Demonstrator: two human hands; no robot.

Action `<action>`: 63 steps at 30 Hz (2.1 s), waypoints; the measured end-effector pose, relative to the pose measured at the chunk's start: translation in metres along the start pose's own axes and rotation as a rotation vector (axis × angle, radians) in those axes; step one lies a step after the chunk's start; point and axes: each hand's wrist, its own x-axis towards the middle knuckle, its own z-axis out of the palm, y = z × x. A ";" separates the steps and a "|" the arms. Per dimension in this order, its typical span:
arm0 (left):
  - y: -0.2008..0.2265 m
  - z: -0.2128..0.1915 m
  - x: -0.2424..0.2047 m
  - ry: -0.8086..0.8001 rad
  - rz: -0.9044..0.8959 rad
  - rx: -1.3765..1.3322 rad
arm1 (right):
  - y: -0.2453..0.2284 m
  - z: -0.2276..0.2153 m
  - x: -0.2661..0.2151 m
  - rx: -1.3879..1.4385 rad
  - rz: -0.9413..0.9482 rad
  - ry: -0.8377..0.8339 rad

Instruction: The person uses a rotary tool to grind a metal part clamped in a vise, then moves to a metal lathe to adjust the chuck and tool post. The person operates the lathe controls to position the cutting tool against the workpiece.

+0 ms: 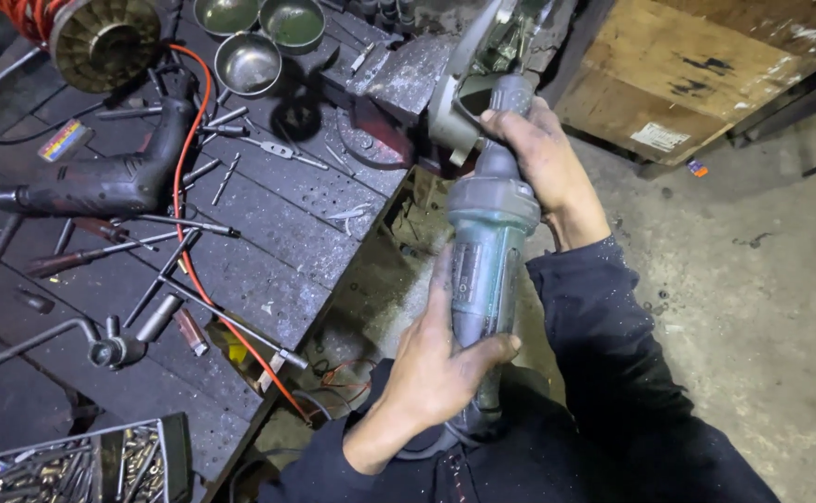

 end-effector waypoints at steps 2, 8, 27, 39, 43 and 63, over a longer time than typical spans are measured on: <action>0.002 0.000 -0.001 -0.025 -0.044 -0.014 | 0.008 -0.004 0.007 -0.037 -0.051 -0.077; -0.011 0.004 0.000 0.022 0.072 0.031 | 0.011 0.003 -0.001 0.224 -0.050 -0.050; -0.027 -0.005 -0.013 -0.014 0.140 -0.057 | 0.010 0.014 -0.029 0.106 0.103 0.041; -0.001 0.004 -0.018 -0.048 -0.003 -0.012 | 0.006 0.003 -0.018 0.015 0.075 -0.041; 0.016 0.006 -0.018 -0.066 -0.033 -0.093 | 0.013 -0.008 -0.001 -0.008 -0.064 -0.054; 0.014 0.007 -0.016 -0.028 0.016 -0.207 | 0.004 -0.013 0.001 -0.134 0.026 -0.080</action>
